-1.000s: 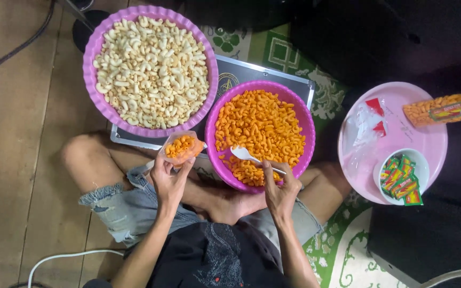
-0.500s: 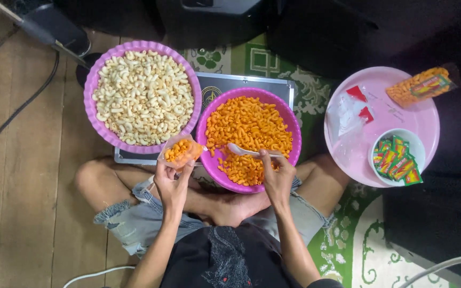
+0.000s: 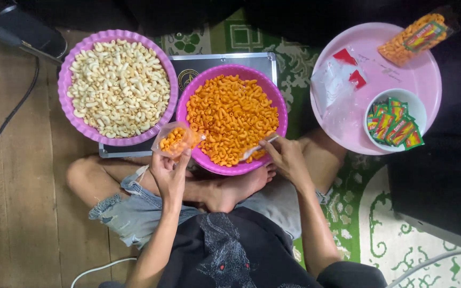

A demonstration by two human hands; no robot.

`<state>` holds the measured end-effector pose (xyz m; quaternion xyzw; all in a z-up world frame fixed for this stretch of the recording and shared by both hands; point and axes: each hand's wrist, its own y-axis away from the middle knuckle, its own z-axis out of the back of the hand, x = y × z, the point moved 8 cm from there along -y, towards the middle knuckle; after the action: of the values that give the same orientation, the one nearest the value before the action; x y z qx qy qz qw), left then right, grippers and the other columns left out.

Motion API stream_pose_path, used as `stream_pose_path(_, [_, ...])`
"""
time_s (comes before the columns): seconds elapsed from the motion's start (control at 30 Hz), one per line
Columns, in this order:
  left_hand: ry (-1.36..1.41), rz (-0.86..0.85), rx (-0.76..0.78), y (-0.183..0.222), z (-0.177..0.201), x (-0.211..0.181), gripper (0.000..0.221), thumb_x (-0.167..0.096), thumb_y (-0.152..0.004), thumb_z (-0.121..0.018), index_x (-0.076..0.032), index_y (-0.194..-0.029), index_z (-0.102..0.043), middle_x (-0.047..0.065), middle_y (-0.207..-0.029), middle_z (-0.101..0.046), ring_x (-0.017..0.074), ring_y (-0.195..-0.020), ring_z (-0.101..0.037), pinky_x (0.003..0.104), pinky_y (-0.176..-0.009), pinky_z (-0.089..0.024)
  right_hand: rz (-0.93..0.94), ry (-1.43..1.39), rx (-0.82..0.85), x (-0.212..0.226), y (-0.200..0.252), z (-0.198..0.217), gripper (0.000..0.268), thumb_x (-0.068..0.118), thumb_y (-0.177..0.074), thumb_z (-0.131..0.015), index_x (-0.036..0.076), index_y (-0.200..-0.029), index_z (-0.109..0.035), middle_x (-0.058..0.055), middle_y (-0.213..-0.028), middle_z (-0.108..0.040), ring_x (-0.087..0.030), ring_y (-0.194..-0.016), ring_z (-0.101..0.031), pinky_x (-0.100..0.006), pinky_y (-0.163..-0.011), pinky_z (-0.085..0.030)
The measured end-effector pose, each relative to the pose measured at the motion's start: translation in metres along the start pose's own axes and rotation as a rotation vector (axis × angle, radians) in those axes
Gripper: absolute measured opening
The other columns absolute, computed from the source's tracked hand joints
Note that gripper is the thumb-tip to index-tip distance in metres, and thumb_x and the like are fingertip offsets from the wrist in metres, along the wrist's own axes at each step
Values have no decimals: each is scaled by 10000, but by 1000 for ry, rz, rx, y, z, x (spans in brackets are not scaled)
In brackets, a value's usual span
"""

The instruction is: A person sitting on the floor uses a spoon to transfer orange snacks from a large bowl into small plastic bags.

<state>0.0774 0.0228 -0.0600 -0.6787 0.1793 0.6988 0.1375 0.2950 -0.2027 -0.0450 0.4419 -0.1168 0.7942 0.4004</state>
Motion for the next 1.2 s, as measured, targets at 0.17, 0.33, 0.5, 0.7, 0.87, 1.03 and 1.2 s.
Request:
stream_pose_path(0.17, [-29, 0, 14, -3, -2, 8, 636, -88, -828, -873, -29, -1378, -559, 146, -1291, -631, 219, -1215, -627, 369, -1010, -539, -99, -128, -172, -2, -12, -6, 166, 327, -1001, -691, 181, -955, -753, -70, -769, -776, -276, -722, -735, -392, -717, -564])
stream_pose_path(0.33, [-25, 3, 6, -8, -9, -3, 631, -86, -835, -864, -30, -1381, -552, 147, -1309, -620, 229, -1241, -606, 380, -1021, -538, -212, -248, -274, -18, -2, 8, 163, 296, -1009, -694, 166, -945, -767, -55, -729, -756, -137, -708, -673, -354, -704, -564])
stream_pose_path(0.5, [-35, -7, 2, -16, -2, 25, 636, -82, -840, -867, -15, -1386, -549, 162, -1302, -614, 229, -1230, -606, 372, -1018, -529, -68, -1, -448, 29, 16, 55, 158, 252, -1052, -677, 148, -1008, -788, -83, -806, -761, -250, -771, -742, -314, -692, -565])
stream_pose_path(0.7, [-46, 30, -10, -23, -10, 13, 624, -78, -826, -879, -28, -1366, -569, 144, -1272, -644, 218, -1188, -648, 348, -975, -562, 316, 148, -269, 38, -1, 12, 223, 93, -995, -664, 97, -1201, -752, -92, -1029, -769, -291, -983, -692, -367, -831, -566])
stream_pose_path(0.87, [-45, 48, -7, -24, -6, 12, 618, -110, -833, -879, -30, -1362, -570, 143, -1283, -641, 209, -1197, -635, 338, -977, -558, 435, 414, -195, 50, 19, -24, 279, 124, -1049, -529, 149, -1265, -705, -22, -1109, -756, -255, -1054, -666, -341, -839, -517])
stream_pose_path(1.03, [-34, 75, -23, -27, 5, 31, 647, -117, -824, -881, -28, -1375, -555, 161, -1311, -627, 234, -1229, -627, 354, -995, -551, 536, 564, -161, 56, 34, -10, 335, 119, -1042, -508, 189, -1314, -691, 25, -1195, -741, -203, -1068, -652, -281, -830, -483])
stream_pose_path(1.2, [3, 62, -32, -29, 8, 26, 654, -90, -830, -871, -11, -1387, -536, 170, -1336, -605, 241, -1259, -599, 363, -1025, -534, 573, 525, -296, 60, 21, 0, 312, 111, -1045, -557, 159, -1311, -712, -1, -1192, -761, -222, -1019, -666, -316, -827, -484])
